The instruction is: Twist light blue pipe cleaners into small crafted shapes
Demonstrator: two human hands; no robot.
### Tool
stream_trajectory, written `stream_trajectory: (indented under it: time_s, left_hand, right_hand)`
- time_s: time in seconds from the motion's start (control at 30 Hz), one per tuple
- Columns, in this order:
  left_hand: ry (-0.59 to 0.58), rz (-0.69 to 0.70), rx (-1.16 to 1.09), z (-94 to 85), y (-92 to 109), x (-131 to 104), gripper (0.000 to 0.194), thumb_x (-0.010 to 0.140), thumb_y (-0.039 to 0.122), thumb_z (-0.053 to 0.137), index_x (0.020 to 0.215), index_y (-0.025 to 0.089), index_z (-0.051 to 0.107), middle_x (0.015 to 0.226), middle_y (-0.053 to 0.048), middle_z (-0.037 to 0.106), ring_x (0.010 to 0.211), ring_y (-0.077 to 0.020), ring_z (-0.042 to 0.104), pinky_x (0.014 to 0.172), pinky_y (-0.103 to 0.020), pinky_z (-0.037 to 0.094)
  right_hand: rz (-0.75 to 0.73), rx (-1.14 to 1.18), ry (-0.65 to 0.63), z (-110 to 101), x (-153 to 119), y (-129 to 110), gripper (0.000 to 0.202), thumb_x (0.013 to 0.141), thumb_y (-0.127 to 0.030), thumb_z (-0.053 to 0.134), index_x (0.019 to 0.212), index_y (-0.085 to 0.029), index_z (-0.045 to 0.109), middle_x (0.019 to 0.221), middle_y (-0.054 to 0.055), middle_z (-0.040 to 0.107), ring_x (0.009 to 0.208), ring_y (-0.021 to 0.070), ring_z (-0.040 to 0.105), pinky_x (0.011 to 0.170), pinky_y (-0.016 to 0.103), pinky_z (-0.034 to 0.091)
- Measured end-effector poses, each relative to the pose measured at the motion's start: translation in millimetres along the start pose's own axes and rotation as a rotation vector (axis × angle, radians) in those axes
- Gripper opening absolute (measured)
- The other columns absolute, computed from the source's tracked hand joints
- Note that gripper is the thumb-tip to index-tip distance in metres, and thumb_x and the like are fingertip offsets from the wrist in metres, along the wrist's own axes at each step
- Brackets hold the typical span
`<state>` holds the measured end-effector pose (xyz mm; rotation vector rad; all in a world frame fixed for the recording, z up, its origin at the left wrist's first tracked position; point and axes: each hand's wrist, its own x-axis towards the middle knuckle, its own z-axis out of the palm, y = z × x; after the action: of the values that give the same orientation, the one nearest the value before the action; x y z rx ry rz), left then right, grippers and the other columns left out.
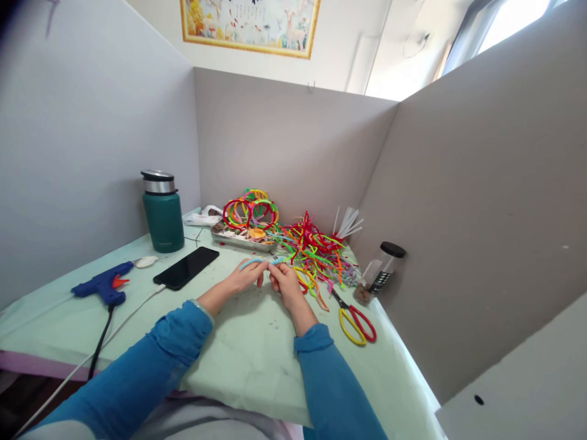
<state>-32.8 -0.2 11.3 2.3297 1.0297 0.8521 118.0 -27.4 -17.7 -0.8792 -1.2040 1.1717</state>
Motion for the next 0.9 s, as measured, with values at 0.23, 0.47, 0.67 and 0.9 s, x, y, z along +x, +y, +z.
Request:
stream_trajectory:
  time_s: [0.23,0.47,0.67,0.9]
  left_hand:
    - [0.044,0.003,0.035,1.5,0.4,3.4,0.048,0.089,0.039,0.034,0.052,0.019,0.057,0.055,0.0,0.061,0.06,-0.013,0.054,0.066,-0.022,0.039]
    - [0.205,-0.013,-0.123,1.3,3.1,4.4,0.025,0.08,0.035,0.05,0.073,0.016,0.064,0.057,0.003,0.059,0.051,-0.0083,0.047,0.051,-0.019,0.035]
    - [0.179,-0.063,-0.197,2.9,0.8,4.3,0.03,0.082,0.041,0.047,0.073,0.016,0.061,0.052,0.003,0.058,0.048,-0.0082,0.047,0.048,-0.018,0.035]
    - [0.074,-0.079,-0.198,3.9,-1.2,4.1,0.036,0.084,0.044,0.042,0.071,0.016,0.06,0.052,0.002,0.059,0.041,-0.008,0.047,0.046,-0.02,0.037]
  right_hand:
    - [0.009,-0.015,0.016,-1.0,1.4,1.7,0.038,0.07,-0.048,0.068,0.06,-0.019,0.046,0.048,-0.007,0.043,0.036,0.0045,0.031,0.039,0.021,0.02]
    - [0.022,-0.015,0.045,-2.4,2.9,3.8,0.036,0.07,-0.046,0.068,0.062,-0.018,0.047,0.049,-0.007,0.045,0.036,0.0044,0.033,0.038,0.02,0.021]
    - [0.02,-0.017,0.008,-1.8,2.0,2.5,0.033,0.067,-0.046,0.07,0.068,-0.018,0.052,0.05,-0.008,0.045,0.036,0.0039,0.031,0.038,0.02,0.02]
    - [-0.011,-0.032,0.016,-1.5,1.3,1.4,0.031,0.069,-0.044,0.069,0.069,-0.019,0.05,0.051,-0.007,0.046,0.037,0.0044,0.033,0.037,0.02,0.021]
